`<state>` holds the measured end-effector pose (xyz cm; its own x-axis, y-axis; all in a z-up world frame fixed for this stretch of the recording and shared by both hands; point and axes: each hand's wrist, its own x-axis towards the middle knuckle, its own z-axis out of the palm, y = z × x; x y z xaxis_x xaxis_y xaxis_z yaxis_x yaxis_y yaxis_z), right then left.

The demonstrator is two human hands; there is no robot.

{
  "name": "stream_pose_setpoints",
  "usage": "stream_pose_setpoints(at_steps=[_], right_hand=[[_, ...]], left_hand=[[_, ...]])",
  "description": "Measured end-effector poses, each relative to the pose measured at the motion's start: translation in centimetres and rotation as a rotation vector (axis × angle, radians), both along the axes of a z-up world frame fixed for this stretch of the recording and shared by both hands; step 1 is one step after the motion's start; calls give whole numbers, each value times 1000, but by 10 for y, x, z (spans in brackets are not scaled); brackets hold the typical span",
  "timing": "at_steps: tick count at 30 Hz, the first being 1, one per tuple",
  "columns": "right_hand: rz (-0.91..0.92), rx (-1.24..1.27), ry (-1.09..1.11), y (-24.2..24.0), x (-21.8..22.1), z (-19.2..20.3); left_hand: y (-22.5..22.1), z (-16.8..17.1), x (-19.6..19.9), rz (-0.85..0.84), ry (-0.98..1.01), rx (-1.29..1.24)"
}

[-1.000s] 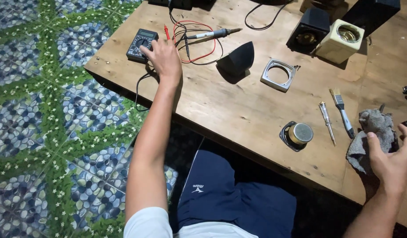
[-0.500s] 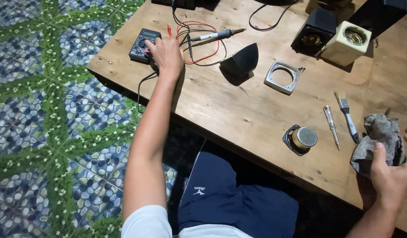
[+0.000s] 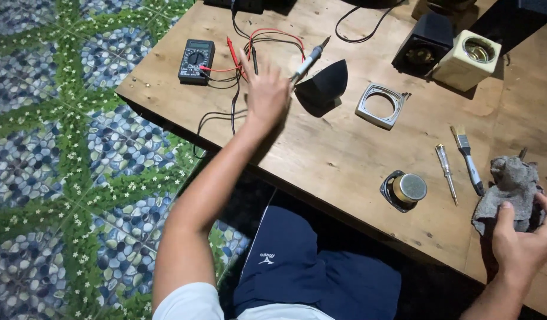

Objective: Testing the electrical continuity of a speaker using a digital multimeter after cleaning it with a cloth.

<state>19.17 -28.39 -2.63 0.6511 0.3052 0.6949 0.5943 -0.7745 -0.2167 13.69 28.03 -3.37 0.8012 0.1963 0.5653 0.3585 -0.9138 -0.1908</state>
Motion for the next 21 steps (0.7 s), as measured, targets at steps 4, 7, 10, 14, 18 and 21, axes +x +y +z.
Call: stream_pose_setpoints(at_steps=[4, 7, 10, 14, 18, 21], right_hand=[[22, 62, 19, 4, -3, 3], [8, 21, -3, 2, -3, 3], [24, 34, -7, -1, 0, 0], [25, 46, -11, -2, 0, -3], [54, 42, -39, -3, 5, -7], [45, 34, -39, -7, 8, -13]], left_hand=[[-31, -7, -6, -62, -50, -3], [-39, -8, -9, -98, -187, 29], [-39, -5, -10, 58, 78, -99], [-35, -2, -9, 33, -110, -153], [-15, 4, 9, 84, -263, 1], [12, 5, 38, 384, -8, -112]])
